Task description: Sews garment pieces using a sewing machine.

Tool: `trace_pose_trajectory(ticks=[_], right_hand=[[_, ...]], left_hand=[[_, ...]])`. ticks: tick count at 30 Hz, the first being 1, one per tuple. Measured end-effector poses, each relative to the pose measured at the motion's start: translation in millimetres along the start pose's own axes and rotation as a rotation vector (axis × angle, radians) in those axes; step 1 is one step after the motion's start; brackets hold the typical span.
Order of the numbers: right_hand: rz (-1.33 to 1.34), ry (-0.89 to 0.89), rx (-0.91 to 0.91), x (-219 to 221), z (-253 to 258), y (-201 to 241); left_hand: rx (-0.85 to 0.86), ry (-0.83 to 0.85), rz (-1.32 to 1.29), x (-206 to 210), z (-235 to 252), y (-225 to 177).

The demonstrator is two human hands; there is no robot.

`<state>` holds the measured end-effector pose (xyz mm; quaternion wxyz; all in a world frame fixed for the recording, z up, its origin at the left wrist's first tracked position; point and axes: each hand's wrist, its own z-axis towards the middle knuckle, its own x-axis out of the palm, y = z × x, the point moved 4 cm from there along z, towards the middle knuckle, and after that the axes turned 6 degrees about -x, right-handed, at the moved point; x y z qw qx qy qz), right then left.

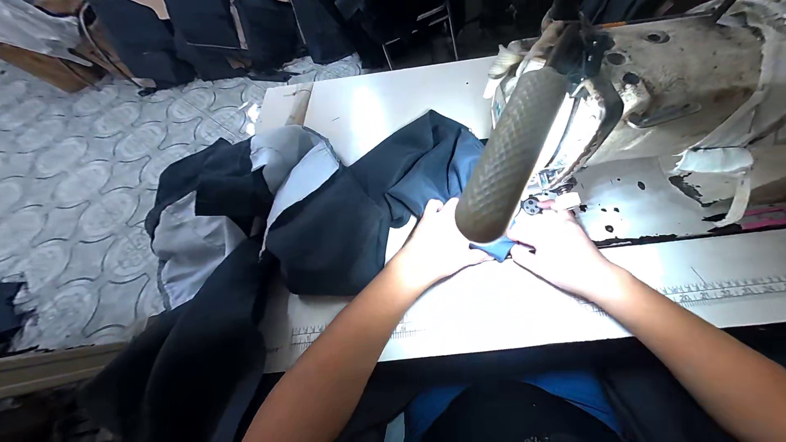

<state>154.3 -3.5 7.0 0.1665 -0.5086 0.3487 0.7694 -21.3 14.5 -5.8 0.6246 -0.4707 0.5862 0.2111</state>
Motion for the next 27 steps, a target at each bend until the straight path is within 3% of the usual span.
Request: trace_pose_trajectory(ticks=[2,5,8,10,11,13,15,20,22,25,27], right_hand=[[0.03,0.118,0.062,-3.0,11.0,-8.0],[0.015,-0.039,-0.013,1.0,13.5,-18.8],[0.081,-0.122,0.001,3.8,12.0,-24.4],[0.158,-0.111,0.038,4.7,11.8,-27.8],[0.191,-0.112,0.05,6.1,11.1,-29.1],[0.203,-0.123,0.051,8.1,11.1,-31.9],[0.157,-0.132,0.013,11.4,10.5,-32.6],[0.097,-0.129,-0.076,9.1,12.0,-23.4],[0.225,-0.086,-0.167,2.3,16.4,-8.5],[0.327,0.132,-0.314,4.4,32.8,4.5],[0.323,0.288,-0.295,13.1,46.6,3.2]], left_hand=[[-0.039,-0.026,-0.006,-1.4,7.0,5.1],[-0.083,-0.09,0.03,-0.6,11.9,5.0],[0.112,-0.303,-0.079,-4.7,-6.8,-10.7],[0.205,-0.22,-0.316,-16.9,-21.7,-15.0],[0.144,-0.15,-0.335,-21.3,-24.0,-8.0],[-0.175,-0.05,-0.201,-23.2,-13.0,17.2],[-0.338,-0.092,-0.082,-12.1,9.2,32.8],[-0.112,-0.355,-0.015,-16.7,14.9,14.5],[-0.023,-0.291,-0.134,-34.2,-9.3,13.7],[0.292,-0.156,-0.282,-39.7,-50.2,-2.7],[0.281,-0.162,-0.384,-27.3,-63.8,-4.5]])
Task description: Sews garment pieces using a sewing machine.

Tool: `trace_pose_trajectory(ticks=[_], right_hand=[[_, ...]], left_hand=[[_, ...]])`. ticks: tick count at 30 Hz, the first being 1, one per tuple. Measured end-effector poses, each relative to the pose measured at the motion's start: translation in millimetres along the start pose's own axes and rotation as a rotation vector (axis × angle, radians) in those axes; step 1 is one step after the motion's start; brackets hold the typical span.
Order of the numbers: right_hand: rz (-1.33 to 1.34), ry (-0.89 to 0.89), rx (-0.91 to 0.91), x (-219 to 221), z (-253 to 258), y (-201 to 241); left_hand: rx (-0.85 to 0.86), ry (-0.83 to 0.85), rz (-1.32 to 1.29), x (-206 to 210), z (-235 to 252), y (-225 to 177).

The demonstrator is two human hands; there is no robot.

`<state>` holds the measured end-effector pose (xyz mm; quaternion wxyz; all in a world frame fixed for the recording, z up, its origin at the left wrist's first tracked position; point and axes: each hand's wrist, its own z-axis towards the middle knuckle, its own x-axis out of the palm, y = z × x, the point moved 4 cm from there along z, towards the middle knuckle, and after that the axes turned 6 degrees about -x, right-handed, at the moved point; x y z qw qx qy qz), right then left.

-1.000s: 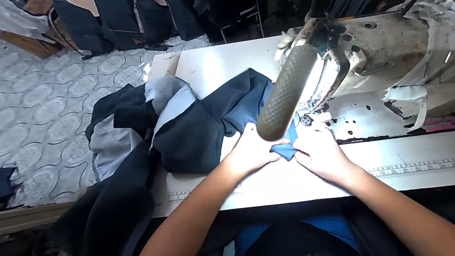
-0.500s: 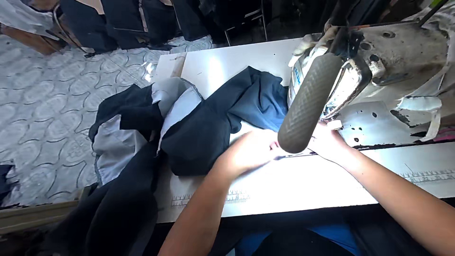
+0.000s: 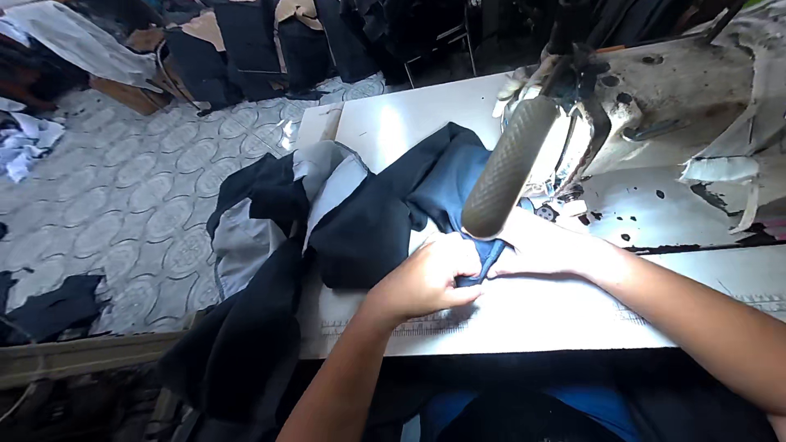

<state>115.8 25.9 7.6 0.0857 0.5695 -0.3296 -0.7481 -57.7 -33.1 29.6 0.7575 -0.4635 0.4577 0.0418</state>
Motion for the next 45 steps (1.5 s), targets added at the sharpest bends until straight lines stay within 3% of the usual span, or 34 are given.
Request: trace_pose_trajectory(ticks=[3,5,9,12,18,23,25,28,30,32,35,36,39,41,45], right_hand=[[0.068,0.13,0.103,-5.4,17.2,-3.9],[0.221,0.043,0.134,-8.5,18.7,2.8],[0.339,-0.188,0.186,-13.1,13.0,15.0],[0.181,-0.375,0.025,-10.0,3.5,12.7],[-0.092,-0.551,-0.163,1.5,-9.7,4.3],[-0.087,-0.618,-0.18,7.3,-9.1,5.2],[-0.094,-0.63,-0.206,8.5,-9.6,3.7],[-0.095,-0.583,-0.209,7.9,-11.6,5.0],[-0.091,-0.559,-0.195,7.6,-14.8,6.4],[-0.178,-0.564,-0.223,7.6,-20.5,8.3],[-0.392,-0.628,-0.262,8.1,-41.1,15.2],[-0.44,-0.636,-0.255,11.3,-51.1,17.6],[-0.477,-0.596,-0.141,28.5,-75.0,22.5],[-0.482,-0.522,-0.064,42.5,-81.3,25.2],[-0.509,-0.532,0.0,48.4,-83.0,35.2]], left_hand=[[-0.254,-0.122,-0.105,3.0,-10.1,14.5],[-0.486,-0.106,-0.073,5.3,-10.2,17.4],[-0.645,-0.176,-0.042,11.9,3.9,9.7],[-0.647,-0.25,-0.143,16.6,9.5,10.7],[-0.666,-0.449,-0.754,23.8,1.8,15.1],[-0.499,-0.645,-0.704,27.9,0.3,16.3],[-0.42,-0.692,-0.561,28.3,-0.7,13.9],[-0.372,-0.613,0.009,20.0,-3.7,2.6],[-0.335,-0.519,0.243,14.7,-1.6,-4.2],[-0.358,-0.431,0.151,12.5,1.4,-6.3],[-0.433,-0.273,-0.241,19.8,11.8,-12.4],[-0.384,-0.26,-0.238,26.1,14.2,-16.2],[-0.099,-0.283,0.071,40.2,24.7,-30.7],[0.003,-0.205,0.243,43.9,34.5,-30.4],[-0.194,-0.094,0.471,40.0,44.4,-5.1]])
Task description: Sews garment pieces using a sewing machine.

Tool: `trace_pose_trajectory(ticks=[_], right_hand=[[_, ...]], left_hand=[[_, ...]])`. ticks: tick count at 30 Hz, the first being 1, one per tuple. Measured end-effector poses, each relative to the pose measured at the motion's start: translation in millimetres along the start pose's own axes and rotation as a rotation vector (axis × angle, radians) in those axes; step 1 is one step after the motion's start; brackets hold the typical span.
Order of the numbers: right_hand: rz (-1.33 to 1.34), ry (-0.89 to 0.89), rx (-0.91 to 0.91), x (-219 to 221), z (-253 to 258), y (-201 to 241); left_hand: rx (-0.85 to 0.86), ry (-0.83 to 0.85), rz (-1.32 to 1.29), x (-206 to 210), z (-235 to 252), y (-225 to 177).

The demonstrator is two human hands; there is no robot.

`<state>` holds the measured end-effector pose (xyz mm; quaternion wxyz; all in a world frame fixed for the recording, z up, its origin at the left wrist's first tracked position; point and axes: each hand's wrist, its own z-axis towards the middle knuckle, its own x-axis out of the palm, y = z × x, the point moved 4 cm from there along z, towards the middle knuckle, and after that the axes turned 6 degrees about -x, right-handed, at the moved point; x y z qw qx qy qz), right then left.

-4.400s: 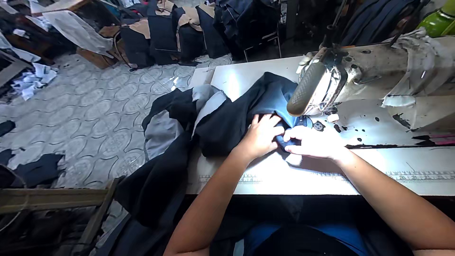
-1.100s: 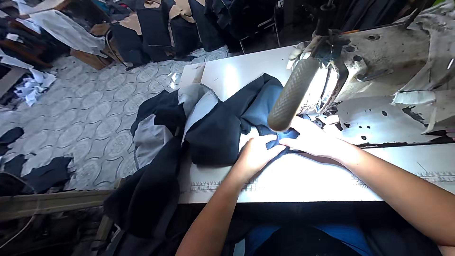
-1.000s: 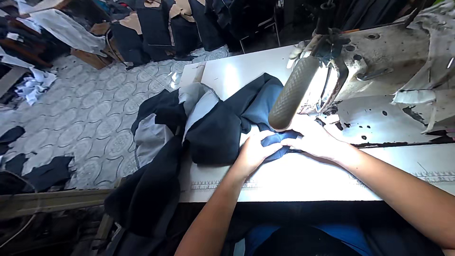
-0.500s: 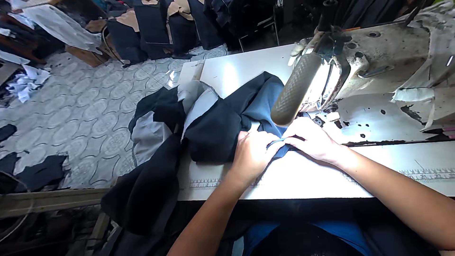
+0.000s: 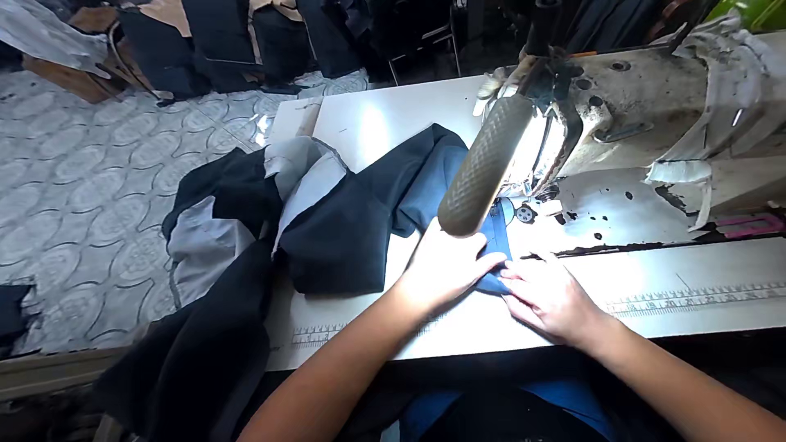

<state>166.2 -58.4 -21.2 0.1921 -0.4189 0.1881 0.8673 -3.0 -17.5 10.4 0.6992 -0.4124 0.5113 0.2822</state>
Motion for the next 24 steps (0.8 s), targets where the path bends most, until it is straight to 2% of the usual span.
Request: trace_pose_trajectory(ticks=[5,12,16,19,20,22,23,24], right_hand=[[0.116,-0.012,0.091,-1.0,-5.6,-0.8],[0.082,0.178,0.159,-5.8,21.4,-26.3],[0.076,0.22,0.144,-3.8,42.5,-41.4],[0.082,0.289,0.207,-6.1,57.0,-50.5],[0.08,0.294,0.228,-5.1,57.9,-53.9],[0.114,0.289,0.282,0.6,54.5,-62.2],[0.162,0.263,0.309,5.0,51.9,-68.4],[0.227,0.243,0.338,10.0,48.7,-75.2]], left_hand=[[0.17,-0.024,-0.079,10.8,-14.5,-4.8],[0.026,0.175,-0.062,18.5,0.0,14.3],[0.033,0.088,0.018,25.1,15.4,29.7],[0.0,0.078,0.072,23.6,23.9,32.2],[0.009,0.014,0.058,20.4,23.3,30.0],[0.066,-0.095,-0.071,7.3,14.1,24.8],[0.108,-0.104,-0.198,-3.4,7.7,24.5],[0.137,-0.036,-0.382,-14.6,2.7,27.5]])
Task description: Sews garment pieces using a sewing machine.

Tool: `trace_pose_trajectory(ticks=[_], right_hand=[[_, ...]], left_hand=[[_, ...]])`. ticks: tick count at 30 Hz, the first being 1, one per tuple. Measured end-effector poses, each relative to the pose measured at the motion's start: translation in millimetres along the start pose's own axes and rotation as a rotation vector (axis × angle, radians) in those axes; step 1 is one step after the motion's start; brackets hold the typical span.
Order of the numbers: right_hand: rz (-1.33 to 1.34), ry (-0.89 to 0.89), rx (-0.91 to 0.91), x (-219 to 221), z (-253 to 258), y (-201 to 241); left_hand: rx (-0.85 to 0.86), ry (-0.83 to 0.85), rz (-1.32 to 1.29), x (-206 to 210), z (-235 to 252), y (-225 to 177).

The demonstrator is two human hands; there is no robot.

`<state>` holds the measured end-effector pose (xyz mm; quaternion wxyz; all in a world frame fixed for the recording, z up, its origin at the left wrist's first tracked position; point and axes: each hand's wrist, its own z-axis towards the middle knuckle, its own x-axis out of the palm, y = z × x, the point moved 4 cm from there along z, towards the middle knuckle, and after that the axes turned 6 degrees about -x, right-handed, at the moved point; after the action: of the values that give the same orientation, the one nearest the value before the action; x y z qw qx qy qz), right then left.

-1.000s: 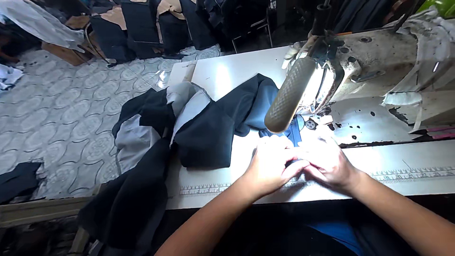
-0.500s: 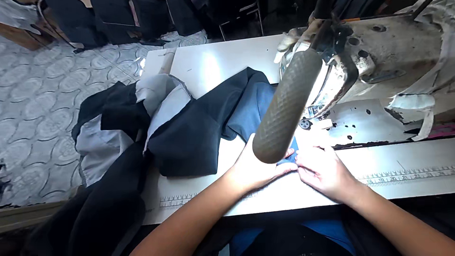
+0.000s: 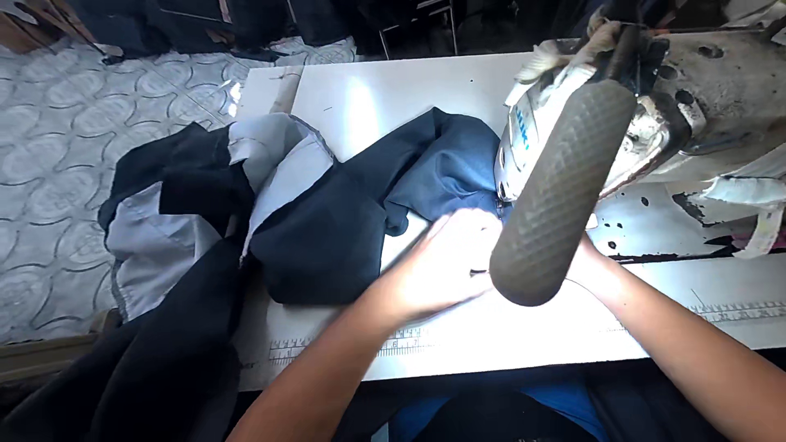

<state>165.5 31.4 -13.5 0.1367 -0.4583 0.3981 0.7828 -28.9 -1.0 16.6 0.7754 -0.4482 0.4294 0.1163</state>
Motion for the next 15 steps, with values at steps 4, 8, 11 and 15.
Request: trace_pose_trajectory(ticks=[4,8,11,15], right_hand=[[0.06,-0.087,-0.094,8.3,-1.9,-10.2],[0.088,-0.083,-0.01,8.6,-0.6,-7.8],[0.117,-0.141,-0.052,8.8,-2.9,-10.3],[0.115,-0.159,-0.08,6.9,-3.0,-6.9]], left_hand=[[-0.02,0.008,-0.122,-22.6,24.6,27.1],[-0.052,-0.022,0.202,19.5,81.0,86.9],[-0.366,-0.032,0.373,25.7,112.5,98.8],[-0.781,-0.003,0.219,-25.2,116.3,76.4]])
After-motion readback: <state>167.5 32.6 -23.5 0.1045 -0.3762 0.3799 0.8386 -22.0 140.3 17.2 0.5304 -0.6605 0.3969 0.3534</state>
